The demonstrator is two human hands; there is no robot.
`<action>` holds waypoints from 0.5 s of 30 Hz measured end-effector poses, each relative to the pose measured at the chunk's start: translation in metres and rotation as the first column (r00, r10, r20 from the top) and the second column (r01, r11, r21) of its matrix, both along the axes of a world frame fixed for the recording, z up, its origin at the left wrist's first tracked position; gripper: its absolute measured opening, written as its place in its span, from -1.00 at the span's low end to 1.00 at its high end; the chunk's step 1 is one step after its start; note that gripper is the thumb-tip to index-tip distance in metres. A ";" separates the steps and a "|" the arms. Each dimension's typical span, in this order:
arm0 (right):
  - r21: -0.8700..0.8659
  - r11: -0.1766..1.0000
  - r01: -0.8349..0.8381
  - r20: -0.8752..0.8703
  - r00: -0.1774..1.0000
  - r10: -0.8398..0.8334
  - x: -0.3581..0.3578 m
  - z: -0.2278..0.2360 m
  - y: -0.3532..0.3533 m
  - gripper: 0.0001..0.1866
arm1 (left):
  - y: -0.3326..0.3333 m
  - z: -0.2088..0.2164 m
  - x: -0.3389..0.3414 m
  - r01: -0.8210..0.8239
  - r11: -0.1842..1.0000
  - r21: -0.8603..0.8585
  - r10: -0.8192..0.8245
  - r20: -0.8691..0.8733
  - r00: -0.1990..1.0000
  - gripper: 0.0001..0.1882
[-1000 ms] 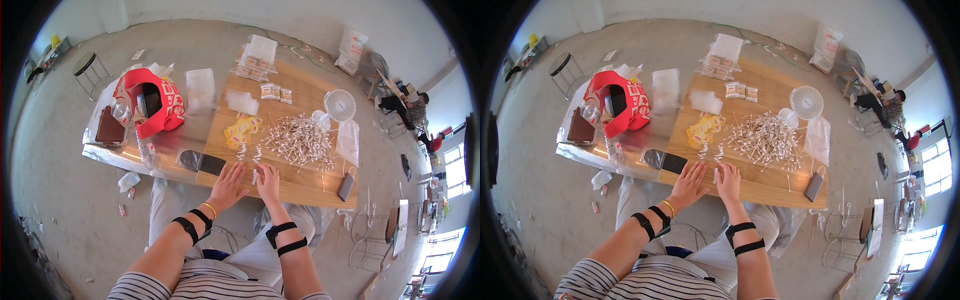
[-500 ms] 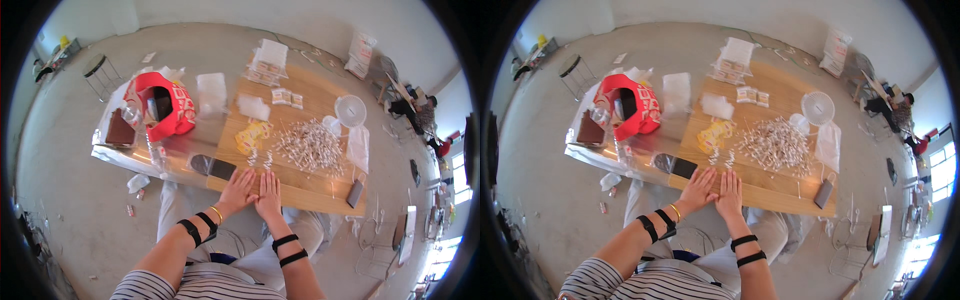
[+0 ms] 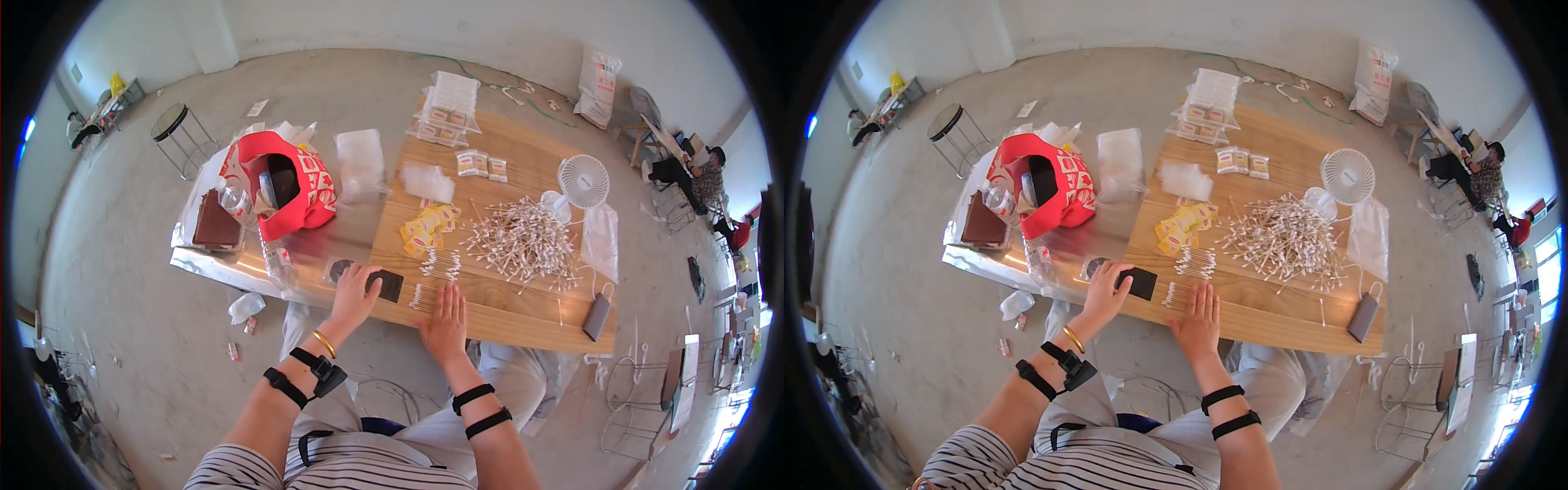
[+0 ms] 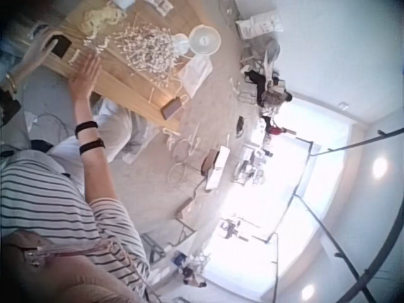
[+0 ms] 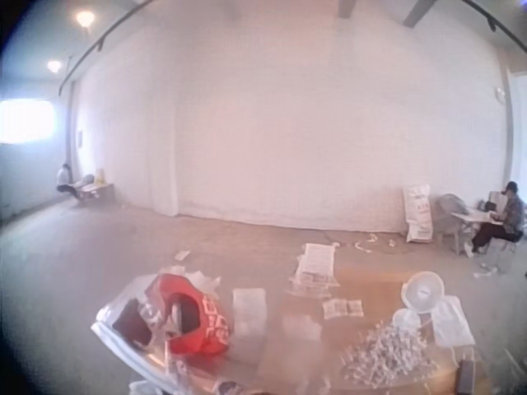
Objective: Sorting and aligning cotton swabs on a table in a workshop.
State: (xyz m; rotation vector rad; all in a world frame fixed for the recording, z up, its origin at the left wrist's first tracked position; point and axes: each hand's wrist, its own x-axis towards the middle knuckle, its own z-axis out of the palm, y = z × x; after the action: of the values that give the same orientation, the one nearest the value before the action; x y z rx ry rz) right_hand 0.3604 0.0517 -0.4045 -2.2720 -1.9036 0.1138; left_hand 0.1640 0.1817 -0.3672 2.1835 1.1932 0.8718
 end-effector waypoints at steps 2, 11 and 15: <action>-0.058 0.998 0.007 0.006 1.000 -0.007 -0.014 -0.005 0.008 0.01 | 0.004 -0.002 -0.007 0.005 0.999 -0.033 -0.004 0.018 1.000 -0.73; -0.078 0.997 0.010 0.007 1.000 -0.010 -0.070 0.004 0.044 0.01 | 0.001 -0.009 -0.023 -0.038 0.995 -0.087 0.028 -0.122 0.992 -0.68; -0.042 0.999 -0.001 -0.017 1.000 0.000 -0.070 -0.001 0.044 0.00 | -0.008 -0.026 -0.023 0.160 0.948 0.273 0.021 -0.559 0.829 -0.30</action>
State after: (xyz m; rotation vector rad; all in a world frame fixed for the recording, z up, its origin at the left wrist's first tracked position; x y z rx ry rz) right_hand 0.2904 0.0959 -0.4051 -2.2898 -1.9106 0.1737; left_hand 0.1411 0.1737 -0.3934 2.8508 1.2802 0.4052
